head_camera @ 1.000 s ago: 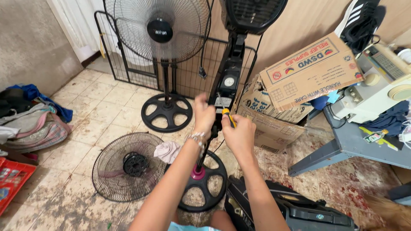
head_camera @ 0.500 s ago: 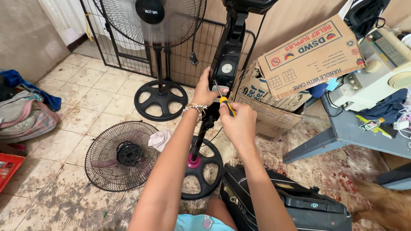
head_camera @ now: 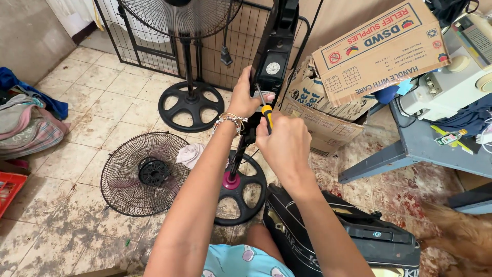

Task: The person uses a screwdriver to remove screws from the back panel of a standing electric fan. After removing the screws, they detach the back panel and wipe it with a cloth. The clip ends with the panel removed and the fan partially disassembled.

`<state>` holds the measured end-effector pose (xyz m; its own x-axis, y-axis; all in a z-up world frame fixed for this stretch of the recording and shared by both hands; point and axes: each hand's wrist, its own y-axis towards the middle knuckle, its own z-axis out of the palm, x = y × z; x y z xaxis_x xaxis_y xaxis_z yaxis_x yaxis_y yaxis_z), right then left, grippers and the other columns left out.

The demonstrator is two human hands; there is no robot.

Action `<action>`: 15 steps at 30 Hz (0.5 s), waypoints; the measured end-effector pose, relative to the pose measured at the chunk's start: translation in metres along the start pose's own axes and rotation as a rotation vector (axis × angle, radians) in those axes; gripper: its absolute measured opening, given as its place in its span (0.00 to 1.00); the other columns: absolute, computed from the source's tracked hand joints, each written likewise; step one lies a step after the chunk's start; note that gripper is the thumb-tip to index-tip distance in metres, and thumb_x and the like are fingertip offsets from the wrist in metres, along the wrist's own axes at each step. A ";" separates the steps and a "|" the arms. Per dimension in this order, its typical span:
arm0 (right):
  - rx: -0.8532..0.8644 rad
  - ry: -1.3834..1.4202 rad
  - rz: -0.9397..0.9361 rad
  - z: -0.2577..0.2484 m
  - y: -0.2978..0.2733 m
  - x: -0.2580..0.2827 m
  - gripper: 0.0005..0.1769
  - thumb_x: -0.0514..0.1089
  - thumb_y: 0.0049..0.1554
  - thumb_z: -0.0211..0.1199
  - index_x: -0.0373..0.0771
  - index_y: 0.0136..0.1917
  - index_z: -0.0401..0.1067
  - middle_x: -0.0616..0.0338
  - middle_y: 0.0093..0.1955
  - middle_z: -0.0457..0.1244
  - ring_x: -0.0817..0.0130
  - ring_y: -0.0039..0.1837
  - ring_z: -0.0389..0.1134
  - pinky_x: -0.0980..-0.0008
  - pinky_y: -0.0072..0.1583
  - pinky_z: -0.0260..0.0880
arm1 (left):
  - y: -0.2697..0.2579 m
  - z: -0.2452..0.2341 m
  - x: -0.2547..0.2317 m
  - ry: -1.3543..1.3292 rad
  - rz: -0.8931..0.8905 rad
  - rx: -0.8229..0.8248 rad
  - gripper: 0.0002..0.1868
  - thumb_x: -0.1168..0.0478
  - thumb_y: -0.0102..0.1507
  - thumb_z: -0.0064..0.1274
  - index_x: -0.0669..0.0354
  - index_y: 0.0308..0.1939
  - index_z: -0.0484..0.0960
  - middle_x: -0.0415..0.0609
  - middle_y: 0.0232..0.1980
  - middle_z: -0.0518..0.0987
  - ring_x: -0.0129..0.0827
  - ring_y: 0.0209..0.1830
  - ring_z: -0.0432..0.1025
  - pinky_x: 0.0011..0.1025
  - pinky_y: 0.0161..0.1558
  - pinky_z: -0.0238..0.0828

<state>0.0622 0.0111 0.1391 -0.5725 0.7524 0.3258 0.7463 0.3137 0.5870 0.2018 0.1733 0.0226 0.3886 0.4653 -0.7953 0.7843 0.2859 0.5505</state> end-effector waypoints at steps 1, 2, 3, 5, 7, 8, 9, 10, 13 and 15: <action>0.016 -0.059 -0.043 0.001 0.000 -0.001 0.11 0.44 0.53 0.67 0.32 0.38 0.77 0.44 0.33 0.68 0.44 0.36 0.70 0.50 0.39 0.70 | 0.001 -0.001 0.001 -0.005 -0.034 0.020 0.57 0.55 0.49 0.78 0.68 0.72 0.57 0.62 0.64 0.75 0.45 0.62 0.73 0.35 0.63 0.70; 0.032 -0.118 -0.086 0.003 -0.001 -0.002 0.11 0.44 0.53 0.66 0.31 0.40 0.77 0.44 0.34 0.68 0.45 0.35 0.71 0.51 0.38 0.70 | 0.001 -0.001 0.002 -0.009 -0.068 0.039 0.56 0.55 0.49 0.77 0.67 0.72 0.58 0.61 0.64 0.75 0.44 0.62 0.74 0.34 0.63 0.71; 0.052 -0.177 -0.129 0.004 -0.002 -0.004 0.11 0.43 0.53 0.66 0.31 0.41 0.76 0.45 0.34 0.68 0.46 0.34 0.71 0.51 0.37 0.70 | 0.000 0.000 0.004 -0.001 -0.069 0.044 0.56 0.55 0.50 0.77 0.67 0.72 0.57 0.61 0.64 0.75 0.45 0.62 0.74 0.34 0.64 0.70; 0.049 -0.266 -0.204 0.007 -0.004 -0.007 0.12 0.42 0.54 0.65 0.28 0.44 0.76 0.45 0.35 0.68 0.49 0.33 0.71 0.53 0.36 0.70 | 0.000 0.002 0.010 0.016 -0.072 0.052 0.57 0.54 0.51 0.77 0.67 0.74 0.56 0.62 0.66 0.74 0.45 0.64 0.73 0.34 0.65 0.69; 0.025 -0.334 -0.272 0.009 -0.004 -0.010 0.12 0.40 0.52 0.65 0.27 0.46 0.76 0.46 0.36 0.67 0.52 0.35 0.71 0.56 0.36 0.70 | 0.000 0.006 0.017 0.046 0.021 0.008 0.59 0.56 0.52 0.78 0.68 0.74 0.52 0.66 0.67 0.70 0.48 0.67 0.68 0.36 0.66 0.65; 0.001 -0.359 -0.303 0.008 -0.004 -0.012 0.12 0.39 0.51 0.64 0.28 0.46 0.77 0.46 0.36 0.67 0.53 0.36 0.72 0.57 0.38 0.71 | -0.002 0.007 0.020 0.062 0.068 -0.014 0.60 0.57 0.52 0.79 0.69 0.74 0.50 0.68 0.68 0.68 0.50 0.68 0.66 0.36 0.67 0.63; -0.023 -0.383 -0.335 0.008 -0.004 -0.015 0.12 0.38 0.50 0.64 0.28 0.47 0.77 0.47 0.37 0.68 0.54 0.38 0.72 0.58 0.39 0.71 | -0.005 0.007 0.024 -0.038 0.021 0.022 0.57 0.60 0.53 0.75 0.68 0.76 0.51 0.66 0.70 0.68 0.48 0.70 0.65 0.36 0.68 0.62; -0.060 -0.379 -0.348 0.007 -0.006 -0.017 0.14 0.37 0.50 0.64 0.28 0.49 0.77 0.47 0.38 0.68 0.54 0.40 0.71 0.59 0.41 0.71 | -0.009 0.006 0.026 -0.139 -0.026 0.058 0.54 0.64 0.55 0.70 0.67 0.78 0.51 0.64 0.72 0.67 0.46 0.72 0.64 0.35 0.70 0.60; -0.147 -0.360 -0.369 0.007 -0.010 -0.020 0.18 0.37 0.50 0.65 0.27 0.54 0.78 0.48 0.41 0.68 0.56 0.46 0.69 0.61 0.45 0.72 | -0.024 0.002 0.016 -0.487 -0.084 -0.009 0.41 0.68 0.61 0.62 0.69 0.77 0.60 0.56 0.74 0.69 0.39 0.75 0.63 0.31 0.72 0.59; -0.164 -0.346 -0.357 0.009 -0.014 -0.017 0.19 0.38 0.52 0.65 0.27 0.55 0.78 0.48 0.43 0.68 0.56 0.49 0.68 0.62 0.46 0.71 | -0.031 0.000 -0.005 -0.597 -0.252 -0.144 0.29 0.63 0.64 0.59 0.70 0.68 0.71 0.52 0.65 0.74 0.34 0.64 0.66 0.29 0.61 0.63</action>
<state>0.0641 -0.0008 0.1188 -0.6153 0.7712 -0.1633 0.4464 0.5116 0.7342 0.1752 0.1624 0.0098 0.4354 -0.1624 -0.8855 0.8298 0.4537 0.3248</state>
